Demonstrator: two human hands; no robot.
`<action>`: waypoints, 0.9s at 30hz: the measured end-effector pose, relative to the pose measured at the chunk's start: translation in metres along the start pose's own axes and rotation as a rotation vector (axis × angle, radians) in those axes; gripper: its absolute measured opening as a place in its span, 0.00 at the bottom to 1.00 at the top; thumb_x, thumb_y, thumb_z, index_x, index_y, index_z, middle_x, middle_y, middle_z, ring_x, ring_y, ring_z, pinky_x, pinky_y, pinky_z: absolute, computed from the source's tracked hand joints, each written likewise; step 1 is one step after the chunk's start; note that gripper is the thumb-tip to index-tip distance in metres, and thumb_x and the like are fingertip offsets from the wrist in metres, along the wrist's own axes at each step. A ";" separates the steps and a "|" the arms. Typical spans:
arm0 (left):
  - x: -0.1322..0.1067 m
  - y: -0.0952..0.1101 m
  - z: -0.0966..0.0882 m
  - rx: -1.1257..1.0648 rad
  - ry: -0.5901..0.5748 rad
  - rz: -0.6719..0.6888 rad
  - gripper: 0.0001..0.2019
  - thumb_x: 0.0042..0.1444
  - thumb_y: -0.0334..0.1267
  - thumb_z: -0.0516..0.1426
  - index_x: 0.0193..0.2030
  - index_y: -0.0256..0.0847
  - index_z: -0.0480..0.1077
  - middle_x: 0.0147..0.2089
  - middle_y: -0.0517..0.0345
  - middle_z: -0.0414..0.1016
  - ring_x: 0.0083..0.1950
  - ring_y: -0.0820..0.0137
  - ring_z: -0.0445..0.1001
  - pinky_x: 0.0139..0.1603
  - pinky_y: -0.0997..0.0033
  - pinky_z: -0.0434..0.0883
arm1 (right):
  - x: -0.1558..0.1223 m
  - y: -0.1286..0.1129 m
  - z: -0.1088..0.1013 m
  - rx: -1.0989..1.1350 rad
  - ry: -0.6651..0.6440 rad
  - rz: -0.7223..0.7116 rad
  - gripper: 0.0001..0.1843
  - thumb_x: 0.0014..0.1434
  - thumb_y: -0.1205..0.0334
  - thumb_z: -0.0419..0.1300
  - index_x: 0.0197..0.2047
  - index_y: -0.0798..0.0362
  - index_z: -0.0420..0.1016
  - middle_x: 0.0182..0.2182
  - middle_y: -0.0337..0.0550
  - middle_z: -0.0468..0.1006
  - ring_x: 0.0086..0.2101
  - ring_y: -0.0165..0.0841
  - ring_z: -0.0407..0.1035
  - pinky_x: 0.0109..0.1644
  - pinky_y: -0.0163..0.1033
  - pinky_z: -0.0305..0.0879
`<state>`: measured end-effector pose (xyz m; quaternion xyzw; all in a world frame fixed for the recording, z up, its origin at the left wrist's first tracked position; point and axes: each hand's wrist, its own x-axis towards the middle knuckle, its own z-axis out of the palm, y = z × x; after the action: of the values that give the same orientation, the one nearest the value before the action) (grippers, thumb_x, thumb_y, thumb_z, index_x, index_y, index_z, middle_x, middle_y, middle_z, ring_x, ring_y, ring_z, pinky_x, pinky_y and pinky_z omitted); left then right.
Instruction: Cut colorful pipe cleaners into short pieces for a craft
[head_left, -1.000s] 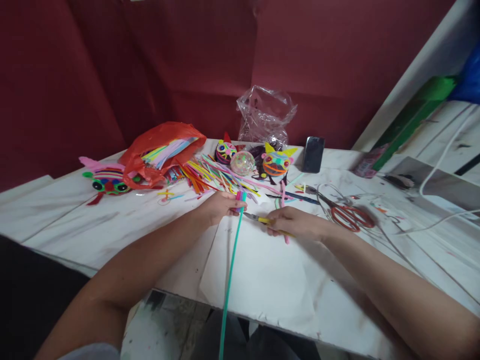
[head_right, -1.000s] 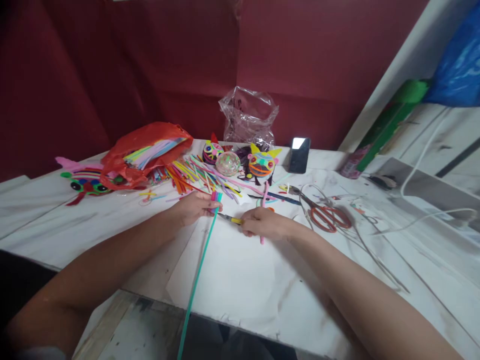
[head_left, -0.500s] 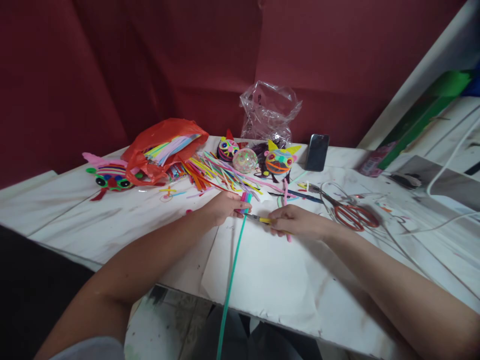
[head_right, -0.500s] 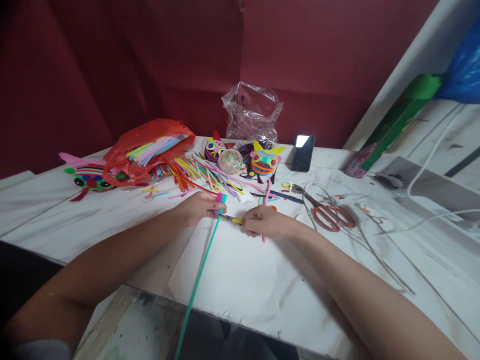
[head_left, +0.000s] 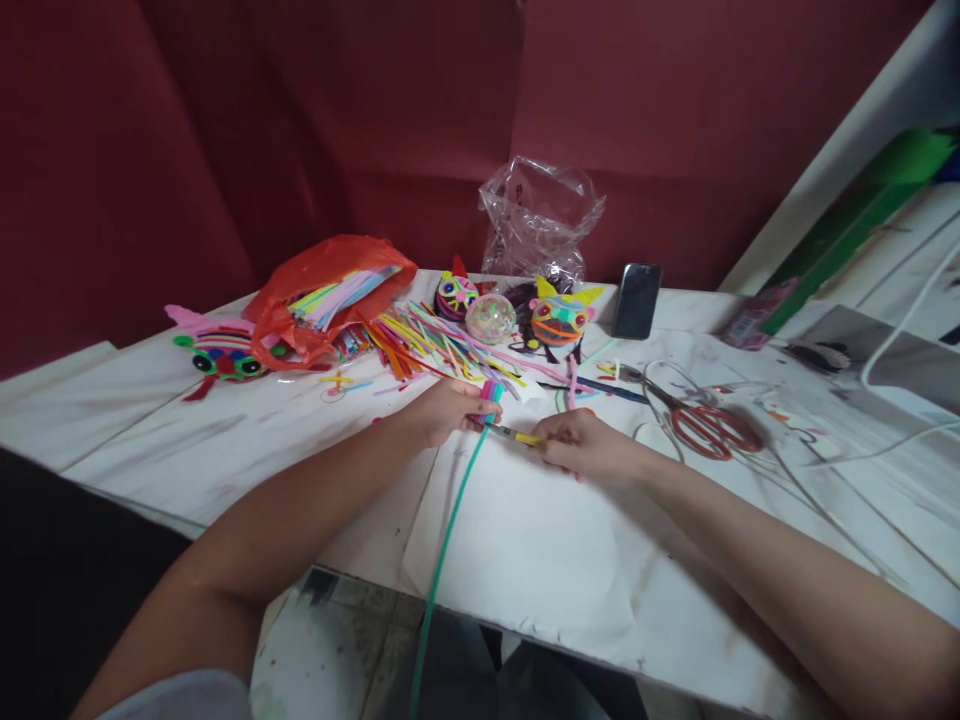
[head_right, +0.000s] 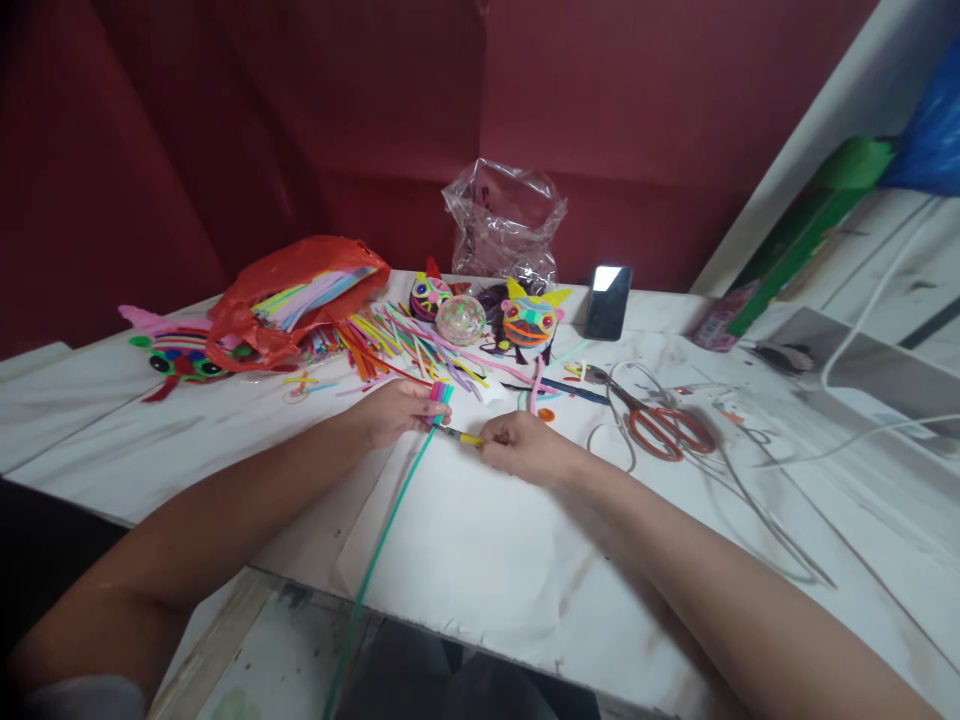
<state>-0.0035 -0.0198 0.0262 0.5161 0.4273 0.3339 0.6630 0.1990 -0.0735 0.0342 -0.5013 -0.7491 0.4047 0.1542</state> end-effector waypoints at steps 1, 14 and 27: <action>0.000 0.000 0.000 0.005 0.002 -0.002 0.09 0.33 0.34 0.66 0.21 0.31 0.73 0.24 0.55 0.74 0.26 0.74 0.70 0.31 0.72 0.65 | 0.000 0.001 0.001 -0.033 0.017 -0.022 0.07 0.46 0.62 0.52 0.23 0.55 0.65 0.16 0.33 0.60 0.18 0.23 0.54 0.20 0.30 0.50; 0.008 -0.008 0.001 -0.024 0.131 0.091 0.07 0.34 0.32 0.65 0.21 0.32 0.72 0.23 0.56 0.72 0.26 0.73 0.70 0.32 0.70 0.66 | 0.005 0.005 0.005 -0.435 0.239 -0.163 0.12 0.50 0.58 0.53 0.33 0.56 0.72 0.23 0.40 0.71 0.23 0.27 0.61 0.26 0.31 0.53; 0.010 -0.012 0.002 0.004 0.137 0.106 0.08 0.33 0.34 0.65 0.20 0.32 0.72 0.22 0.57 0.71 0.24 0.74 0.68 0.32 0.69 0.67 | 0.005 0.013 0.004 -0.596 0.250 -0.258 0.12 0.53 0.57 0.52 0.36 0.55 0.69 0.29 0.44 0.73 0.27 0.30 0.63 0.29 0.33 0.54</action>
<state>0.0027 -0.0150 0.0125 0.5153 0.4444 0.4023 0.6125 0.2022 -0.0693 0.0207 -0.4714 -0.8667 0.0808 0.1414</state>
